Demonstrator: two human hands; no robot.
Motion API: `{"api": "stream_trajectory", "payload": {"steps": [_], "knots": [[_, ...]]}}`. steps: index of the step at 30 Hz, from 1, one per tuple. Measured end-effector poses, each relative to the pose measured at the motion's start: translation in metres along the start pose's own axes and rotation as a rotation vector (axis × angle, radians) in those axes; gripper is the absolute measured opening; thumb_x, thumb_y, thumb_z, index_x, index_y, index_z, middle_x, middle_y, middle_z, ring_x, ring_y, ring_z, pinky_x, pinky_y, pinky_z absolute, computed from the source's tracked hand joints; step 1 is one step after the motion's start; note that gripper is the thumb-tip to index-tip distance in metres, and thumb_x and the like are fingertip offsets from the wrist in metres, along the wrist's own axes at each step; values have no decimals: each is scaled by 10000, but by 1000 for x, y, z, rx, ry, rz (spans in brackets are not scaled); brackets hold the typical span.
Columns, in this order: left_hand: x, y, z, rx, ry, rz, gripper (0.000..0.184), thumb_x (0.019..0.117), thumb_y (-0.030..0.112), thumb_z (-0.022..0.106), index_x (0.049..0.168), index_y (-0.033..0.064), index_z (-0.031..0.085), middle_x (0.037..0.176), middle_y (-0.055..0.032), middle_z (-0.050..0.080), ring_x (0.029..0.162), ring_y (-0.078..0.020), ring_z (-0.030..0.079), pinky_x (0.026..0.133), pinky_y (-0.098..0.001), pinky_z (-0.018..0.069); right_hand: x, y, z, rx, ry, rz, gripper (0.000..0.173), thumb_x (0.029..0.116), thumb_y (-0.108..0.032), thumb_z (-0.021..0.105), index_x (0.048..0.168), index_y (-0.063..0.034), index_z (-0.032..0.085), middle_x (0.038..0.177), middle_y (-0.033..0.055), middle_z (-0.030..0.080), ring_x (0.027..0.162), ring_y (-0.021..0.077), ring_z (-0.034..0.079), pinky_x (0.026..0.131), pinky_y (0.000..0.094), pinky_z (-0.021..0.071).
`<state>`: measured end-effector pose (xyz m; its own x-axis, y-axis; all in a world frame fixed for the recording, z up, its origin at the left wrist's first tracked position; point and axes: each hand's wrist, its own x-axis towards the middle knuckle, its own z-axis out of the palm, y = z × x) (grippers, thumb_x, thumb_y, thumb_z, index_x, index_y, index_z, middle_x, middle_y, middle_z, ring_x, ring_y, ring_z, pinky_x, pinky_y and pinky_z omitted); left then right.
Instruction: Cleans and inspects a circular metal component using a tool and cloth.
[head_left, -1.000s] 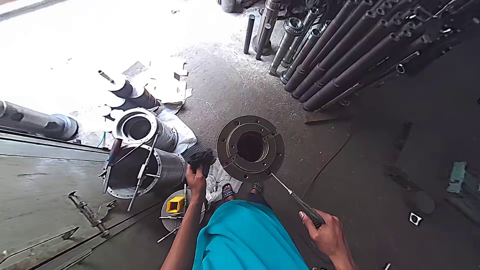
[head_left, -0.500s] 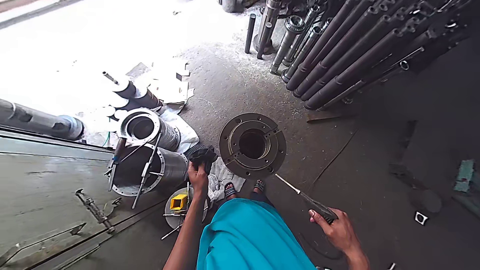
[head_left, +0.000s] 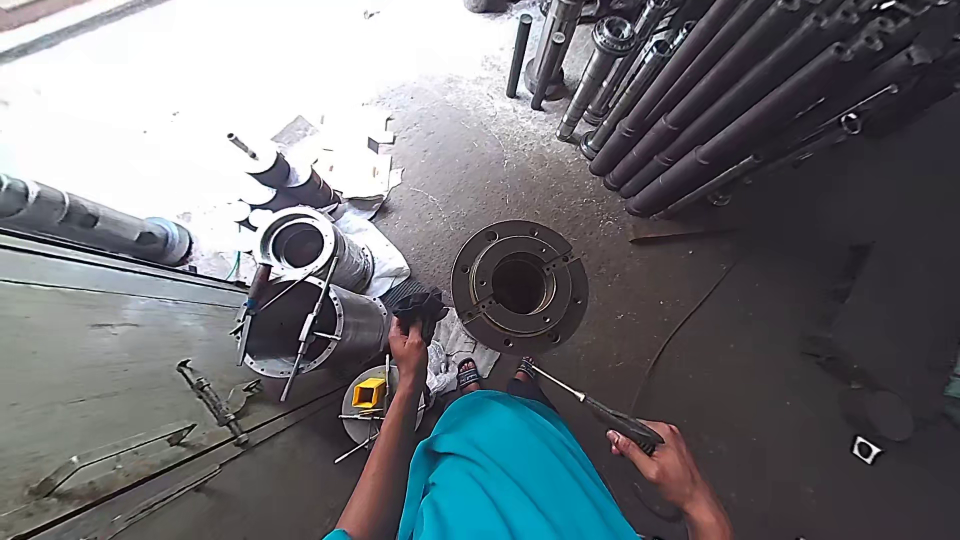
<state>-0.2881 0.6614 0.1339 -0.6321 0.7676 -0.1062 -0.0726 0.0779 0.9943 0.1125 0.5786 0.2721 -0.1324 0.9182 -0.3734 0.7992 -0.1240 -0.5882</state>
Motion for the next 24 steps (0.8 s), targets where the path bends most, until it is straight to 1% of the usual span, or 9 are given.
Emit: {"api": "stream_trajectory", "payload": {"steps": [2,6,9,12,14,16,19,21,24], "knots": [[-1,2,2,1,-8,1,266,972,-7,513,1219,-84,576,1057,-93,684,959,-71,667,910,-283,559,1,2,2,1,14,-11,475,863,-542,584,770,-101,734,680,7,698,633,114,673,622,431,549],[0,0,0,16,-2,13,255,970,-4,515,1203,-75,589,1037,-81,690,945,-59,670,890,-277,566,3,4,3,78,48,-41,455,866,-549,594,779,-128,744,686,-51,704,621,18,649,616,318,552],[2,0,1,19,-4,14,277,967,-3,509,1222,-83,581,1076,-93,684,987,-60,659,920,-274,551,3,5,-1,99,67,-38,437,876,-522,608,817,-115,754,718,-47,721,648,12,664,644,299,569],[3,0,0,27,17,-7,273,973,-13,507,1228,-84,575,1085,-100,680,983,-66,662,914,-277,555,7,9,-7,60,186,-4,432,887,-471,599,870,-70,756,752,0,731,675,37,676,670,307,569],[3,2,3,12,36,-31,279,978,-18,499,1241,-84,567,1094,-107,675,986,-72,662,914,-278,555,12,14,-11,48,299,-2,425,902,-460,589,870,-69,752,761,1,733,682,16,668,668,276,554],[4,6,8,-39,66,-81,316,997,-17,478,1302,-85,526,1149,-141,653,1013,-110,658,926,-305,556,19,15,-15,52,373,8,435,919,-465,584,894,-65,751,785,4,744,694,0,673,669,246,556],[2,30,26,-141,112,-103,360,1021,16,460,1375,-52,453,1185,-132,624,1033,-125,652,932,-327,561,41,8,-27,1,354,56,498,917,-527,564,927,-68,756,793,50,742,690,97,694,655,373,563],[-1,58,46,-195,106,-60,359,1024,37,451,1379,-18,426,1137,-77,620,993,-99,654,907,-320,569,65,2,-37,-33,317,59,541,920,-581,545,924,-82,755,787,59,736,702,161,703,664,465,557],[-4,89,80,-213,35,27,309,1022,87,455,1329,54,470,1075,-1,653,953,-88,669,873,-348,583,109,-7,-55,-63,261,36,526,931,-559,548,880,-67,728,770,87,730,730,243,713,683,549,531]]}}
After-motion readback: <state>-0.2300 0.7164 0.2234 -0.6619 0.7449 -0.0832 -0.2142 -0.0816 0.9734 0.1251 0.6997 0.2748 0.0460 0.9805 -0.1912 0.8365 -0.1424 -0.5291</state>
